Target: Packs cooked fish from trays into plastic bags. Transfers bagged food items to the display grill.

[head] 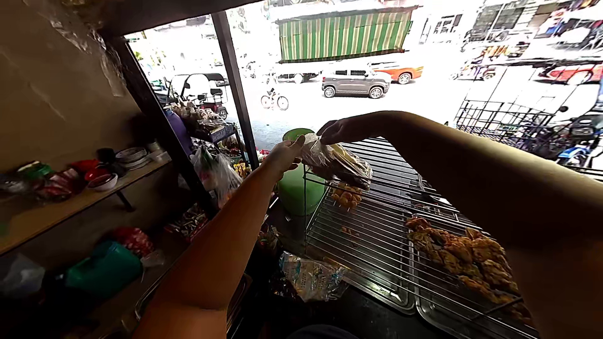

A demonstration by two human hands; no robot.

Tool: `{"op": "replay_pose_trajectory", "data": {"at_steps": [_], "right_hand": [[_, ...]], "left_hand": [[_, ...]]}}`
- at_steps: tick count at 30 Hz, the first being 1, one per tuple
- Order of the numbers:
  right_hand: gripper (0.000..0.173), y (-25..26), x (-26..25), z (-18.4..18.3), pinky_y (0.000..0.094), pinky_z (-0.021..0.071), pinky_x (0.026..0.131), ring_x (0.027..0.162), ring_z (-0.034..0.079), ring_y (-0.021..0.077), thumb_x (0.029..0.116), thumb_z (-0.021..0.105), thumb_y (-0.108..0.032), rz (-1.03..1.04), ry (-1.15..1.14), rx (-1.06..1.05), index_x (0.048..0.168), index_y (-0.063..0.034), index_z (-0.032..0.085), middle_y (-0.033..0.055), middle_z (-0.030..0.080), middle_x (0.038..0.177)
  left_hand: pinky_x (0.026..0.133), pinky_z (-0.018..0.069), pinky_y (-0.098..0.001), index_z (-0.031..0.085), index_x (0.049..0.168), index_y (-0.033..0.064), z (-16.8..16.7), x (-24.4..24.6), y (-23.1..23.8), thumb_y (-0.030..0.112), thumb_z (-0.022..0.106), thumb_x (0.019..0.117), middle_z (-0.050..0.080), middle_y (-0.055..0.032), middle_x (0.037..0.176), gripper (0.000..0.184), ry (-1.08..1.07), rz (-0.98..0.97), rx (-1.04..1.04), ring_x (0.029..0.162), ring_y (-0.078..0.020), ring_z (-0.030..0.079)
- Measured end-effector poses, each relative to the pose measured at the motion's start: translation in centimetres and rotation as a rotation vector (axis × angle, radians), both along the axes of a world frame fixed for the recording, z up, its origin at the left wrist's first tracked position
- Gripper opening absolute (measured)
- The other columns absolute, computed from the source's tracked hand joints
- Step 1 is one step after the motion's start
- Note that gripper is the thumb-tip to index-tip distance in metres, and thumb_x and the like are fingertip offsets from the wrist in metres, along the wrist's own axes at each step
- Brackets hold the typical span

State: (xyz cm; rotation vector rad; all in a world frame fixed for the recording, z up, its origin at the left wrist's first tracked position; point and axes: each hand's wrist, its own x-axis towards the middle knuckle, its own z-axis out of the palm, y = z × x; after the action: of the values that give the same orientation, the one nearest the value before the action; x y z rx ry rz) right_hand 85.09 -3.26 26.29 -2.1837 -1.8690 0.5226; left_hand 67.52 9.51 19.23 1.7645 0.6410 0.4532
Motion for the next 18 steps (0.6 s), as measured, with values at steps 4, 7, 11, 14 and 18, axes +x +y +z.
{"op": "replay_pose_trajectory", "data": {"at_steps": [4, 7, 11, 14, 18], "right_hand": [[0.038, 1.1, 0.4, -0.8, 0.0519, 0.0357, 0.116, 0.142, 0.047, 0.0326, 0.1081, 0.053, -0.032, 0.119, -0.148, 0.071, 0.122, -0.0023, 0.072, 0.0168, 0.051, 0.152], [0.039, 0.9, 0.0, -0.5, 0.0551, 0.0335, 0.117, 0.144, 0.044, 0.0357, 0.1059, 0.057, -0.036, 0.089, -0.198, 0.091, 0.127, -0.0061, 0.071, 0.0176, 0.052, 0.152], [0.048, 0.4, 0.3, -0.3, 0.0554, 0.0381, 0.114, 0.137, 0.051, 0.0359, 0.1025, 0.064, -0.035, 0.102, -0.207, 0.216, 0.141, -0.0073, 0.060, 0.0203, 0.057, 0.143], [0.054, -0.3, -1.1, 0.9, 0.0576, 0.0391, 0.113, 0.135, 0.052, 0.0394, 0.1011, 0.066, -0.033, 0.126, -0.229, 0.337, 0.144, -0.0036, 0.054, 0.0230, 0.056, 0.143], [0.047, -1.6, -6.4, 2.2, 0.0658, 0.0401, 0.108, 0.134, 0.053, 0.0396, 0.1022, 0.060, -0.041, 0.203, -0.438, 0.510, 0.138, -0.0117, 0.061, 0.0178, 0.061, 0.138]], "left_hand": [[0.099, 0.0498, -0.0480, 0.048, 0.146, 0.0029, -0.3, -0.4, -0.7, 0.060, 0.027, 0.1075, 0.059, -0.0218, 0.135, 0.072, 0.037, 0.012, -0.024, 0.119, -0.0299, 0.062], [0.099, 0.0492, -0.0491, 0.046, 0.147, 0.0010, -0.2, -1.0, -1.1, 0.059, 0.019, 0.1083, 0.059, -0.0232, 0.135, 0.075, 0.057, 0.016, 0.007, 0.119, -0.0313, 0.062], [0.105, 0.0441, -0.0559, 0.040, 0.154, 0.0050, -0.9, -2.1, -0.9, 0.056, 0.017, 0.1095, 0.051, -0.0226, 0.147, 0.072, 0.023, 0.048, 0.091, 0.131, -0.0364, 0.054], [0.113, 0.0389, -0.0550, 0.042, 0.154, 0.0057, -1.9, -4.3, -0.3, 0.051, 0.020, 0.1111, 0.048, -0.0213, 0.152, 0.066, -0.115, 0.134, 0.281, 0.140, -0.0342, 0.047], [0.109, 0.0464, -0.0450, 0.054, 0.142, 0.0001, -3.5, -10.0, -2.3, 0.032, 0.031, 0.1117, 0.059, -0.0200, 0.137, 0.049, -0.379, 0.232, 0.553, 0.128, -0.0267, 0.057]]}}
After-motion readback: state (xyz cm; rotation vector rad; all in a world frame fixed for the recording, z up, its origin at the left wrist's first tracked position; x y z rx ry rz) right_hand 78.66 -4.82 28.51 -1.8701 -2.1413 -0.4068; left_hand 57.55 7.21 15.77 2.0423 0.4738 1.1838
